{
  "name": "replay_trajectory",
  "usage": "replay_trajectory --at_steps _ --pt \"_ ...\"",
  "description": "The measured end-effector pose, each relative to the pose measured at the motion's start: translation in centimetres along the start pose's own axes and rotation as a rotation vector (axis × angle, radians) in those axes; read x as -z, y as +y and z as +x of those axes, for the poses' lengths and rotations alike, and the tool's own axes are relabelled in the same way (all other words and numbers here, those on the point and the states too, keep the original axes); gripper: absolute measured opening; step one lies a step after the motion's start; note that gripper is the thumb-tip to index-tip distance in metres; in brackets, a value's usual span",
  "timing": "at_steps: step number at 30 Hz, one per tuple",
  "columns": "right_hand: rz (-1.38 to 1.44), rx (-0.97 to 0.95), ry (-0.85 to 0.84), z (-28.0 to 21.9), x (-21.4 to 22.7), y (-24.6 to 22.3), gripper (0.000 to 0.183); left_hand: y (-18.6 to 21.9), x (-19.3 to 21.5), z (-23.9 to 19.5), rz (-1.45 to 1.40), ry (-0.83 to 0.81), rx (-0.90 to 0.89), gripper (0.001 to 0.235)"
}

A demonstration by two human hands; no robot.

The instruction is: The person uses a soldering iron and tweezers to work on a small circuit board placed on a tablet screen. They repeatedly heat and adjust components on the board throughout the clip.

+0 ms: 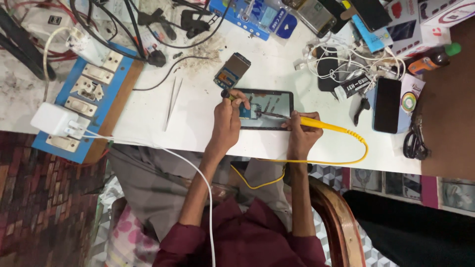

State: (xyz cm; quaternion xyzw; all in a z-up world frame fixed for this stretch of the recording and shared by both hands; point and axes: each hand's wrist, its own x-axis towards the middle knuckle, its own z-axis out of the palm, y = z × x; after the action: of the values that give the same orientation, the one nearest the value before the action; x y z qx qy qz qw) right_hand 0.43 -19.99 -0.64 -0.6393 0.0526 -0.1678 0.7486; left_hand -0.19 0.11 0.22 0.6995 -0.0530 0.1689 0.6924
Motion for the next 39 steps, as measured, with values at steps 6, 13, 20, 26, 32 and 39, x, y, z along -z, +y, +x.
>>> replay_trajectory --at_steps 6,13,20,26,32,39 --pt "-0.048 0.013 0.04 0.04 0.04 0.0 0.014 0.25 -0.01 0.08 0.001 -0.003 0.068 0.021" --pt "-0.009 0.022 0.025 0.15 0.51 0.53 0.015 0.03 -0.07 -0.03 -0.015 0.002 0.031 0.02" --pt "-0.014 0.021 0.023 0.14 0.51 0.6 0.017 -0.12 -0.2 -0.05 -0.004 0.011 -0.018 0.018" --pt "-0.003 0.018 0.008 0.07 0.23 0.42 0.017 -0.06 -0.12 -0.02 0.016 0.019 0.077 0.019" --pt "-0.074 0.057 0.009 0.01 0.46 0.55 0.016 -0.27 -0.3 -0.23 0.0 0.018 -0.007 0.018" --pt "-0.106 0.087 0.005 -0.1 0.14 0.29 0.015 -0.52 -0.13 -0.17 -0.021 0.014 -0.112 0.02"
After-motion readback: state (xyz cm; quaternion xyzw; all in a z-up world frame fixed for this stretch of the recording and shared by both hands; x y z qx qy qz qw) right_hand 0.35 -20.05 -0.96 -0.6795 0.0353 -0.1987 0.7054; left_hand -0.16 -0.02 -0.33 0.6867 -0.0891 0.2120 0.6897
